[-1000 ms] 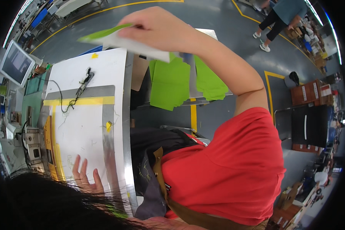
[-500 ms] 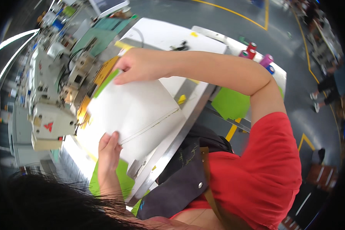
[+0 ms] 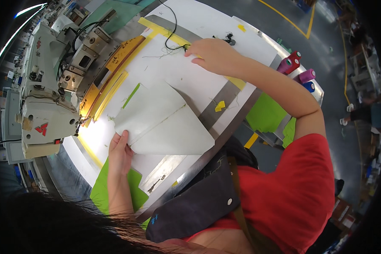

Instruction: The person trims threads and excess material from green leather pieces using snips at a workshop table.

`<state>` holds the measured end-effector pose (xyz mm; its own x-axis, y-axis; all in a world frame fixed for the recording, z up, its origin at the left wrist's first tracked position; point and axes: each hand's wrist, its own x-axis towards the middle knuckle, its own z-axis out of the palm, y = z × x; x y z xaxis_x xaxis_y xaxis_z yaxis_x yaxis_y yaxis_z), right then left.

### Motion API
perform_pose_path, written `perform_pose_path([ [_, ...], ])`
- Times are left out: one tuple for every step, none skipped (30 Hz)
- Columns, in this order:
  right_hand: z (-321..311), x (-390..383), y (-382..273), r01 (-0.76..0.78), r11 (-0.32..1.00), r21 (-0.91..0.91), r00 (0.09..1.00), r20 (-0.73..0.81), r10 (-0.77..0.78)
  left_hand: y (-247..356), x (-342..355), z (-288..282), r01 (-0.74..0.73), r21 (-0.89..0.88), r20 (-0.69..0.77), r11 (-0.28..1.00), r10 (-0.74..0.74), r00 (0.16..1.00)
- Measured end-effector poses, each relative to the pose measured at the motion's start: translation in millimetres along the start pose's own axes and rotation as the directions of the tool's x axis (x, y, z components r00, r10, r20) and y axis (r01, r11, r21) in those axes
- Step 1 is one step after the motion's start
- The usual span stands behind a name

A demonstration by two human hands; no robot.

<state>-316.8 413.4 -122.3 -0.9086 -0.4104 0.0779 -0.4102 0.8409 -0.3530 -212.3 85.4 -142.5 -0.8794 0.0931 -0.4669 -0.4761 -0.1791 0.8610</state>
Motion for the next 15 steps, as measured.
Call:
perform_pose_path([
  [6, -9, 10, -0.002, 1.000, -0.005, 1.000, 0.006, 0.002, 0, 0, 1, 0.004, -0.006, 0.003, 1.000, -0.004, 1.000],
  [12, -22, 22, 0.035, 0.999, -0.030, 0.995, -0.093, -0.038, 1, 1, 6, 0.008, 0.003, -0.010, 1.000, -0.008, 1.000],
  [16, -27, 26, 0.081, 0.995, -0.055, 0.978, -0.189, -0.090, 1, -2, 7, 0.010, 0.010, -0.033, 1.000, -0.009, 0.999],
  [18, -29, 27, 0.080, 0.995, -0.059, 0.979, -0.185, -0.090, -2, -2, 4, 0.012, 0.006, -0.031, 1.000, -0.011, 0.999],
  [18, -30, 28, 0.092, 0.993, -0.074, 0.970, -0.220, -0.106, -3, -1, -3, 0.014, -0.017, -0.018, 1.000, -0.015, 1.000],
  [17, -31, 29, 0.104, 0.991, -0.090, 0.959, -0.255, -0.123, -4, -1, -7, 0.016, -0.039, -0.004, 0.999, -0.016, 1.000],
  [15, -30, 28, 0.101, 0.990, -0.098, 0.958, -0.257, -0.123, -4, -4, -7, 0.012, -0.042, 0.003, 0.999, -0.012, 1.000],
  [14, -28, 29, 0.094, 0.990, -0.110, 0.949, -0.290, -0.122, -4, -5, -6, 0.004, -0.046, -0.035, 0.999, -0.005, 0.999],
  [13, -26, 30, 0.086, 0.989, -0.122, 0.939, -0.323, -0.122, -4, -6, -4, -0.006, -0.050, -0.073, 0.999, 0.002, 0.997],
  [11, -23, 34, 0.080, 0.988, -0.133, 0.938, -0.324, -0.120, -3, -6, -3, -0.008, -0.054, -0.061, 0.999, 0.005, 0.998],
  [7, -19, 40, -0.013, 0.993, -0.121, 0.956, -0.293, -0.024, -3, -7, -2, -0.012, -0.066, -0.042, 0.998, 0.009, 0.999],
  [4, -17, 46, -0.106, 0.988, -0.112, 0.962, -0.262, 0.073, -2, -8, -1, -0.015, -0.079, -0.023, 0.997, 0.013, 1.000],
  [2, -17, 53, -0.115, 0.986, -0.123, 0.961, -0.264, 0.079, -3, -7, 0, -0.014, -0.083, -0.009, 0.996, 0.013, 1.000],
  [1, -16, 58, -0.112, 0.984, -0.141, 0.961, -0.266, 0.072, -3, -8, 0, -0.075, -0.029, 0.050, 0.997, 0.076, 0.996],
  [1, -15, 61, -0.109, 0.981, -0.158, 0.962, -0.267, 0.064, -3, -8, 1, -0.139, 0.021, 0.111, 0.990, 0.136, 0.984],
])
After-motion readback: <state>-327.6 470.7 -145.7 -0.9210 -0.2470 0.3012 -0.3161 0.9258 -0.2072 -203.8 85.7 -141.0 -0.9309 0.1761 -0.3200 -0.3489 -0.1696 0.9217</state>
